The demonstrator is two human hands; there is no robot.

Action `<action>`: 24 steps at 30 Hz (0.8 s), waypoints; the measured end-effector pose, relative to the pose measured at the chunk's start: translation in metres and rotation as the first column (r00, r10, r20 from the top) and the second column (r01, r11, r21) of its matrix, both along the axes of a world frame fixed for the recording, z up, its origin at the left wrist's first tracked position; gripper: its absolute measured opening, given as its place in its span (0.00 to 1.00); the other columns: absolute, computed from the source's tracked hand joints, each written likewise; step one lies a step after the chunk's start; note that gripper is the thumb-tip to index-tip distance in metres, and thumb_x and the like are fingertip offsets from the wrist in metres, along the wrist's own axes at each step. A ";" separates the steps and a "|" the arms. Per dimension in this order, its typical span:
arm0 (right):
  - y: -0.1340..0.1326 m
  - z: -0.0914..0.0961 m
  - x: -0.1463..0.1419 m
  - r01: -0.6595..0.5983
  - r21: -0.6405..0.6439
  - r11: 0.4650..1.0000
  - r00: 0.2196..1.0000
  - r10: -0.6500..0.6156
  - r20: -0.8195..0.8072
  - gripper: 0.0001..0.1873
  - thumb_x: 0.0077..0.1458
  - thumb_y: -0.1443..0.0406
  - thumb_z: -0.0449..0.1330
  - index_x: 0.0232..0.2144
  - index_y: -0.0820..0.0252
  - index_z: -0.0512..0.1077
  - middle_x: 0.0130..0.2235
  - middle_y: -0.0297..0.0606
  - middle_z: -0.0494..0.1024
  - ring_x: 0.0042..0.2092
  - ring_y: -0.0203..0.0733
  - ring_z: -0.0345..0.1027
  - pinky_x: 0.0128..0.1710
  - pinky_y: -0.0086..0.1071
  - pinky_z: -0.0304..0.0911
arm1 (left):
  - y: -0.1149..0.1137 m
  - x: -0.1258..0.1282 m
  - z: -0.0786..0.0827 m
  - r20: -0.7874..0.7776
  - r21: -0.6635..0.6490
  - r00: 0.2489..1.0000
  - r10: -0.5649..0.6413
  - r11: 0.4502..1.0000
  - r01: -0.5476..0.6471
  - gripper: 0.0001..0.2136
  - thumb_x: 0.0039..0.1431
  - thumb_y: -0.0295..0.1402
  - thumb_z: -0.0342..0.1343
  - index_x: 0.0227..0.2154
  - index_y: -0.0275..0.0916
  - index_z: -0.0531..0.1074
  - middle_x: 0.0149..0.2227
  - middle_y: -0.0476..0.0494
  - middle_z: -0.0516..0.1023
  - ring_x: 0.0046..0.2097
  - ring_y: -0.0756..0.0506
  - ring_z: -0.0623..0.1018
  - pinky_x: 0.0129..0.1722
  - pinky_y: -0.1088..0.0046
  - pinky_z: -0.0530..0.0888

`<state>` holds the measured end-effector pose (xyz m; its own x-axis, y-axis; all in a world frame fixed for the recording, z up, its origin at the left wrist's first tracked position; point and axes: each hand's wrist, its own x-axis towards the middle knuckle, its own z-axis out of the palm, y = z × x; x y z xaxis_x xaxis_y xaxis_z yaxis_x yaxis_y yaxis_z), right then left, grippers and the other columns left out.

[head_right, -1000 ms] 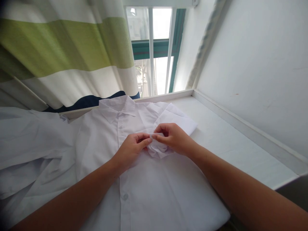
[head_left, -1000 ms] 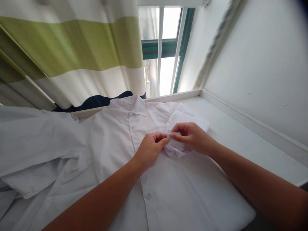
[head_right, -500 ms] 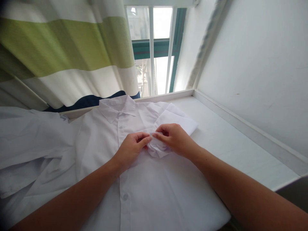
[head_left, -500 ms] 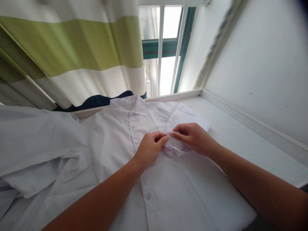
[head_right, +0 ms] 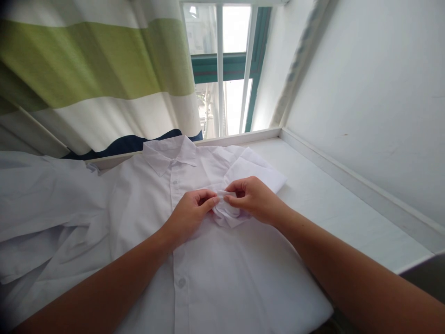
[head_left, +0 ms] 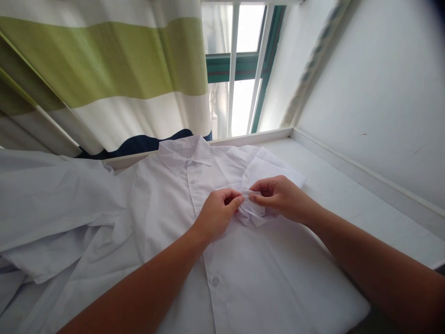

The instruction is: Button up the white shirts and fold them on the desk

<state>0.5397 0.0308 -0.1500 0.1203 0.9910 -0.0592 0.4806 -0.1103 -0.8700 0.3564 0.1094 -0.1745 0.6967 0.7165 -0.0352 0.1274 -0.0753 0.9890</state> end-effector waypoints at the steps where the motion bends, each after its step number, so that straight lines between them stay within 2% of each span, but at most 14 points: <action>1: 0.000 -0.001 0.000 -0.001 0.003 1.000 1.000 0.001 0.003 0.13 0.53 0.57 0.64 0.32 0.62 0.80 0.23 0.34 0.72 0.25 0.35 0.60 0.22 0.29 0.51 | 0.000 0.000 0.000 -0.008 0.020 1.000 -0.003 1.000 0.003 0.11 0.60 0.38 0.58 0.33 0.35 0.78 0.32 0.45 0.79 0.34 0.48 0.75 0.35 0.73 0.69; 15: 0.000 -0.005 -0.001 0.019 0.004 1.000 0.995 -0.019 -0.103 0.14 0.50 0.57 0.67 0.31 0.63 0.81 0.21 0.31 0.67 0.24 0.32 0.54 0.21 0.27 0.47 | 0.001 -0.003 0.001 -0.017 0.111 1.000 -0.026 0.993 0.028 0.11 0.61 0.38 0.57 0.32 0.35 0.77 0.32 0.46 0.77 0.34 0.48 0.72 0.36 0.73 0.68; 20: 0.000 -0.006 -0.002 0.009 -0.004 1.000 0.985 -0.009 -0.170 0.14 0.49 0.56 0.68 0.31 0.63 0.80 0.22 0.33 0.70 0.24 0.33 0.57 0.21 0.28 0.49 | 0.002 -0.003 0.002 0.015 0.134 0.998 -0.066 0.989 0.063 0.09 0.61 0.35 0.56 0.32 0.35 0.76 0.31 0.48 0.75 0.34 0.49 0.71 0.35 0.74 0.68; 24: -0.001 -0.005 -0.002 0.032 0.010 0.999 0.989 -0.030 -0.147 0.14 0.49 0.56 0.69 0.31 0.62 0.80 0.23 0.34 0.72 0.24 0.33 0.59 0.21 0.28 0.50 | 0.004 -0.002 0.000 0.030 0.125 0.995 -0.095 0.988 0.090 0.10 0.63 0.36 0.55 0.33 0.35 0.76 0.32 0.48 0.74 0.35 0.49 0.71 0.36 0.74 0.68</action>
